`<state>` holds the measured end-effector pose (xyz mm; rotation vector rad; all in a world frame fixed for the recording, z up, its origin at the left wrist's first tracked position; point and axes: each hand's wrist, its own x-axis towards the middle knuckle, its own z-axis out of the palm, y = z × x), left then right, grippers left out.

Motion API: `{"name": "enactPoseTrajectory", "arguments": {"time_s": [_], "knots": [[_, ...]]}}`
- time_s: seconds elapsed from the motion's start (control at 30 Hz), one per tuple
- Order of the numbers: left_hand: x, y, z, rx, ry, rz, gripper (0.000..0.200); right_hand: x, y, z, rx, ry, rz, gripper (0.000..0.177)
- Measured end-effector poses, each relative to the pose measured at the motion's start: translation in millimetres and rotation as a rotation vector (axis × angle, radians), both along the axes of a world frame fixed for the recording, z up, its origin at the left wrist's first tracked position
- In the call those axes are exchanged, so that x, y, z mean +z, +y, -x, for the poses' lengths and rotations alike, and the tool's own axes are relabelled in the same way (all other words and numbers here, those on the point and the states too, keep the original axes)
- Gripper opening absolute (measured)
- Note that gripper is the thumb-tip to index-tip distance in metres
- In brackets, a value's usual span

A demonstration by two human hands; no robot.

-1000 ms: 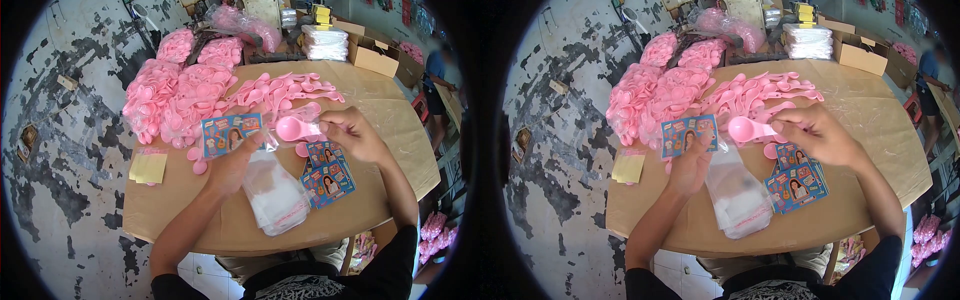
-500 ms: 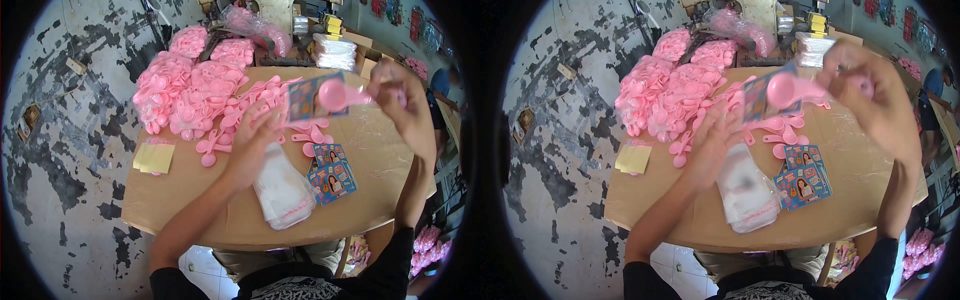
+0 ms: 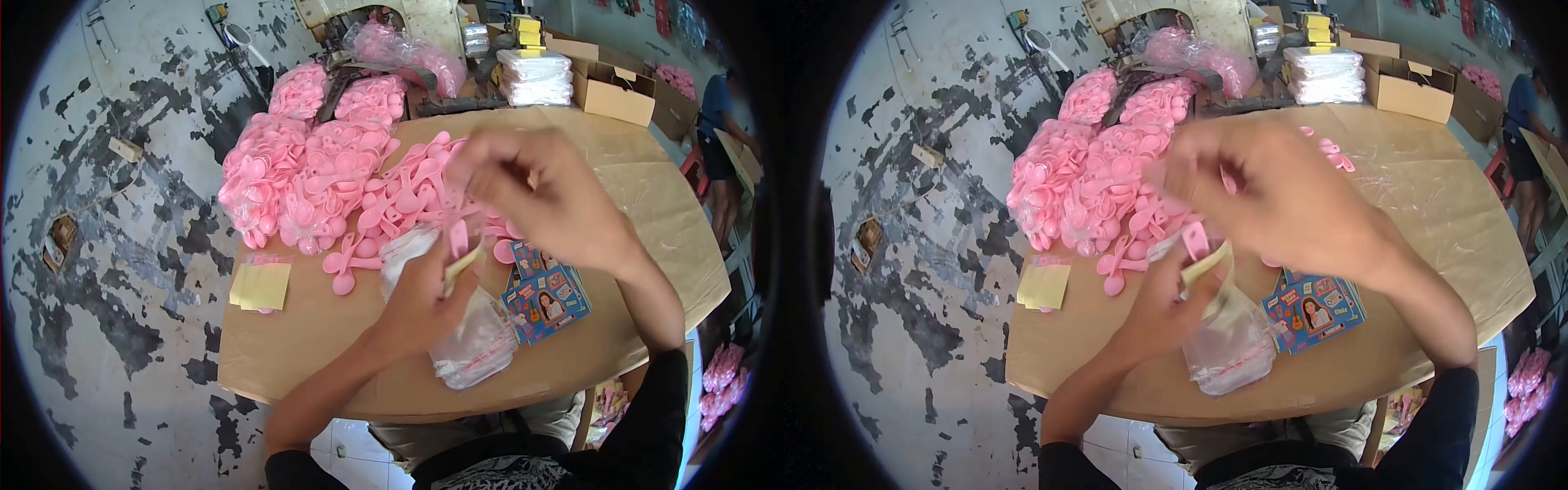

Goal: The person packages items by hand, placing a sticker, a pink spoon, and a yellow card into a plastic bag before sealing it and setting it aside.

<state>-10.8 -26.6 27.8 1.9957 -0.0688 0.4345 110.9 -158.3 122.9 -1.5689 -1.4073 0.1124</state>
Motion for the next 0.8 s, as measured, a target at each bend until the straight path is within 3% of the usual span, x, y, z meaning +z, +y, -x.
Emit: {"name": "enactPoseTrajectory", "arguments": {"time_s": [0.03,0.1,0.13,0.27,0.37,0.47,0.57,0.67,0.8], "knots": [[-0.8,-0.9,0.9,-0.051,0.050,0.274,0.042,-1.6,1.1,-8.7,-0.029,-0.082,-0.104,0.024],[8.6,-0.4,2.8,-0.250,0.187,0.563,0.041,-15.8,5.6,-22.2,-0.042,-0.225,-0.190,0.025],[13.1,0.0,3.4,-0.350,0.254,0.702,0.040,-15.3,1.5,-25.8,0.025,-0.126,-0.083,0.024],[14.9,0.1,3.8,-0.376,0.255,0.488,0.036,-22.0,-2.7,-46.1,0.184,0.194,0.177,0.026],[9.8,-1.8,-2.1,-0.041,0.096,0.768,0.037,-27.8,-3.2,-46.2,0.180,0.174,0.206,0.023],[9.0,10.6,-6.3,-0.099,-0.002,0.713,0.040,-17.1,-4.0,-30.5,-0.014,0.001,0.329,0.013],[12.4,4.7,-5.5,-0.020,0.004,0.694,0.041,-34.8,7.9,-35.1,-0.171,-0.595,-0.232,0.016],[10.0,4.4,-5.1,-0.040,-0.007,0.657,0.042,-31.2,4.7,-27.9,-0.079,-0.710,-0.098,0.018],[9.0,2.3,-3.8,-0.038,0.008,0.706,0.038,-43.2,10.9,-31.5,-0.107,-0.797,-0.149,0.017]]}}
